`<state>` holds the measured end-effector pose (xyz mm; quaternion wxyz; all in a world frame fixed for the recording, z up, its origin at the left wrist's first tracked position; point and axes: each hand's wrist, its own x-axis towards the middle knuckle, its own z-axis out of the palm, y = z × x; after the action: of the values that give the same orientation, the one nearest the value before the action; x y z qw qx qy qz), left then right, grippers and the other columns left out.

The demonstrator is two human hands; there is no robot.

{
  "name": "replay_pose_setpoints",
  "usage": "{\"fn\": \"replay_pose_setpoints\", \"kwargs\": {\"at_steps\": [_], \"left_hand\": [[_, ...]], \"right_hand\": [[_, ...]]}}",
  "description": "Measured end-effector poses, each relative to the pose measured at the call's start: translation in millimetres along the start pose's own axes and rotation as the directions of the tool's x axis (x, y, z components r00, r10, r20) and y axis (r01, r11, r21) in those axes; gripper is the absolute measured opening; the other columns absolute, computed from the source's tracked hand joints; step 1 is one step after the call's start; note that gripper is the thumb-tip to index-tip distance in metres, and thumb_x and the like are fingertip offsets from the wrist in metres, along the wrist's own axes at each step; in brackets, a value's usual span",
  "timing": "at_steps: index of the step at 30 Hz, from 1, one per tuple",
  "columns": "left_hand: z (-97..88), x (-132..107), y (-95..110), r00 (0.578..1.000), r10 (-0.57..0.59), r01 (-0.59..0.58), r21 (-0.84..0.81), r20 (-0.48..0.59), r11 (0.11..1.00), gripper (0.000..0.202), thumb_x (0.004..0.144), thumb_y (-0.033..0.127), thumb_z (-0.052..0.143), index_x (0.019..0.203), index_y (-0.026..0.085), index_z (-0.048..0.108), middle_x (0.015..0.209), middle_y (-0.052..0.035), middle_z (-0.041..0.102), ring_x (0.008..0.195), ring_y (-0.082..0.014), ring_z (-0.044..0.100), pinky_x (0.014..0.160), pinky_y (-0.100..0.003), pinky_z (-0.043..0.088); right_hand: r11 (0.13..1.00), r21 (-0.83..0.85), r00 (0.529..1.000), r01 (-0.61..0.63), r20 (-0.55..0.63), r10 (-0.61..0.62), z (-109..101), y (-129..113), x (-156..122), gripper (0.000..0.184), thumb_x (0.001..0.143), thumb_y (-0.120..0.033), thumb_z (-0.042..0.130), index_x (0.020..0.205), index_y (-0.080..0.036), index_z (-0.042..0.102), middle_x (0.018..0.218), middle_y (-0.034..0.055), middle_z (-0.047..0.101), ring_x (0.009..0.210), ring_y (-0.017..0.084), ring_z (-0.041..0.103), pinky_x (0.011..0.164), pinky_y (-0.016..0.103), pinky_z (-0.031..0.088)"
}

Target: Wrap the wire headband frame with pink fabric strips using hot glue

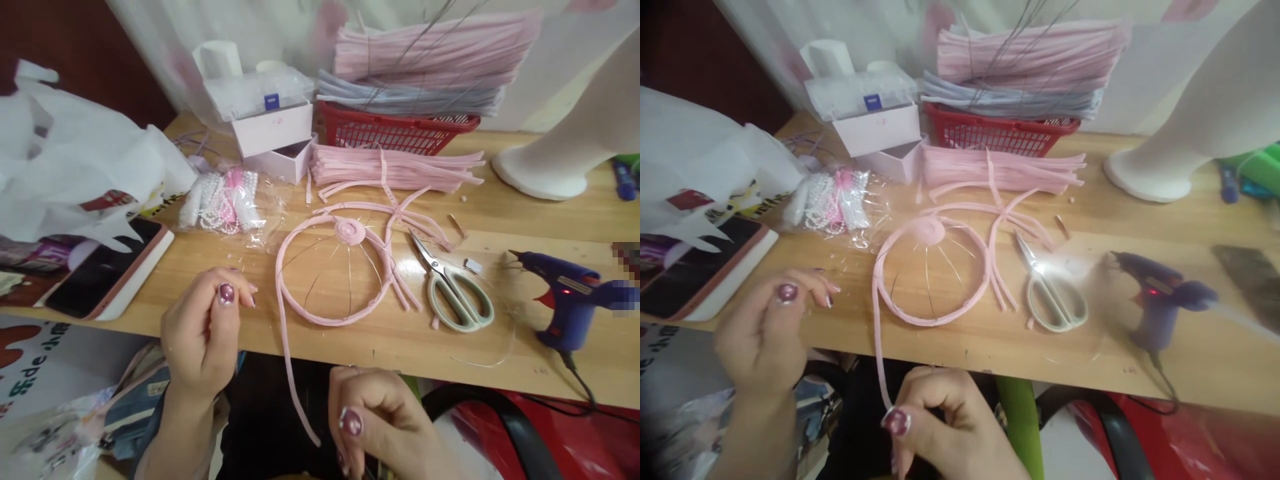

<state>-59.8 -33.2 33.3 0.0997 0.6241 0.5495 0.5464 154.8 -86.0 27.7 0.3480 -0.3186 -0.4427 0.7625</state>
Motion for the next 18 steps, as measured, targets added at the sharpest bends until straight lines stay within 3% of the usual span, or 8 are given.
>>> {"fn": "replay_pose_setpoints", "kwargs": {"at_steps": [4, 7, 8, 10, 13, 16, 18], "left_hand": [[-9.6, -2, -17, 0.999, -0.015, 0.008, 0.147, 0.047, 0.989, 0.030, 0.096, 0.022, 0.056, 0.067, 0.023, 0.064, 0.061, 0.0027, 0.058, 0.066, -0.0160, 0.062, 0.066, -0.030, 0.048], [-10.9, 1, -27, 0.995, 0.010, -0.028, 0.197, 0.095, 0.980, 0.012, 0.091, 0.018, 0.063, 0.090, 0.024, 0.073, 0.086, -0.0002, 0.071, 0.082, -0.0175, 0.067, 0.078, -0.031, 0.053], [-9.8, 3, -29, 0.992, 0.023, -0.047, 0.193, 0.126, 0.980, 0.015, 0.091, 0.018, 0.064, 0.099, 0.025, 0.074, 0.095, -0.0017, 0.072, 0.089, -0.0186, 0.067, 0.083, -0.033, 0.054], [-5.6, 8, -30, 0.974, 0.049, -0.087, 0.167, 0.220, 0.982, 0.023, 0.092, 0.018, 0.063, 0.110, 0.027, 0.073, 0.105, -0.0034, 0.072, 0.097, -0.0194, 0.068, 0.089, -0.035, 0.055], [3.4, 19, -28, 0.931, 0.118, -0.156, 0.085, 0.346, 0.984, 0.021, 0.093, 0.017, 0.061, 0.106, 0.025, 0.075, 0.103, -0.0046, 0.074, 0.096, -0.0196, 0.069, 0.087, -0.035, 0.056], [12.2, 26, -25, 0.903, 0.165, -0.189, 0.022, 0.396, 0.982, 0.017, 0.091, 0.012, 0.063, 0.097, 0.022, 0.074, 0.090, -0.0036, 0.076, 0.086, -0.0181, 0.070, 0.080, -0.032, 0.056], [17.0, 27, -24, 0.894, 0.157, -0.176, 0.006, 0.420, 0.984, 0.014, 0.090, 0.011, 0.064, 0.090, 0.021, 0.072, 0.084, -0.0025, 0.076, 0.080, -0.0170, 0.070, 0.074, -0.029, 0.056]], "right_hand": [[0.970, -0.243, 0.970, 0.015, -0.233, -0.073, -11, -2, 2, 0.039, 0.097, -0.045, 0.059, 0.069, -0.021, 0.068, 0.069, 0.0016, 0.062, 0.065, 0.013, 0.055, 0.064, 0.027, 0.040], [0.937, -0.349, 0.929, 0.019, -0.341, -0.146, -22, -1, -2, 0.028, 0.093, -0.044, 0.064, 0.077, -0.023, 0.073, 0.073, 0.0032, 0.065, 0.067, 0.015, 0.057, 0.062, 0.027, 0.043], [0.931, -0.364, 0.904, 0.022, -0.391, -0.175, -25, -1, -4, 0.025, 0.091, -0.043, 0.067, 0.076, -0.023, 0.073, 0.072, 0.0031, 0.065, 0.066, 0.016, 0.057, 0.060, 0.026, 0.043], [0.928, -0.371, 0.813, 0.036, -0.530, -0.243, -31, -3, -11, 0.024, 0.084, -0.042, 0.075, 0.070, -0.023, 0.070, 0.068, 0.0018, 0.061, 0.064, 0.015, 0.054, 0.057, 0.026, 0.040], [0.921, -0.383, 0.611, 0.068, -0.714, -0.342, -32, -7, -19, 0.036, 0.078, -0.044, 0.081, 0.061, -0.022, 0.058, 0.064, -0.0011, 0.051, 0.061, 0.014, 0.045, 0.057, 0.026, 0.035], [0.903, -0.424, 0.493, 0.062, -0.774, -0.397, -28, -7, -24, 0.048, 0.086, -0.048, 0.073, 0.055, -0.021, 0.048, 0.061, -0.0011, 0.045, 0.064, 0.015, 0.044, 0.061, 0.029, 0.033], [0.879, -0.475, 0.409, 0.029, -0.797, -0.444, -30, -4, -26, 0.046, 0.091, -0.047, 0.068, 0.057, -0.021, 0.050, 0.062, -0.0006, 0.047, 0.064, 0.015, 0.045, 0.061, 0.030, 0.032]]}}
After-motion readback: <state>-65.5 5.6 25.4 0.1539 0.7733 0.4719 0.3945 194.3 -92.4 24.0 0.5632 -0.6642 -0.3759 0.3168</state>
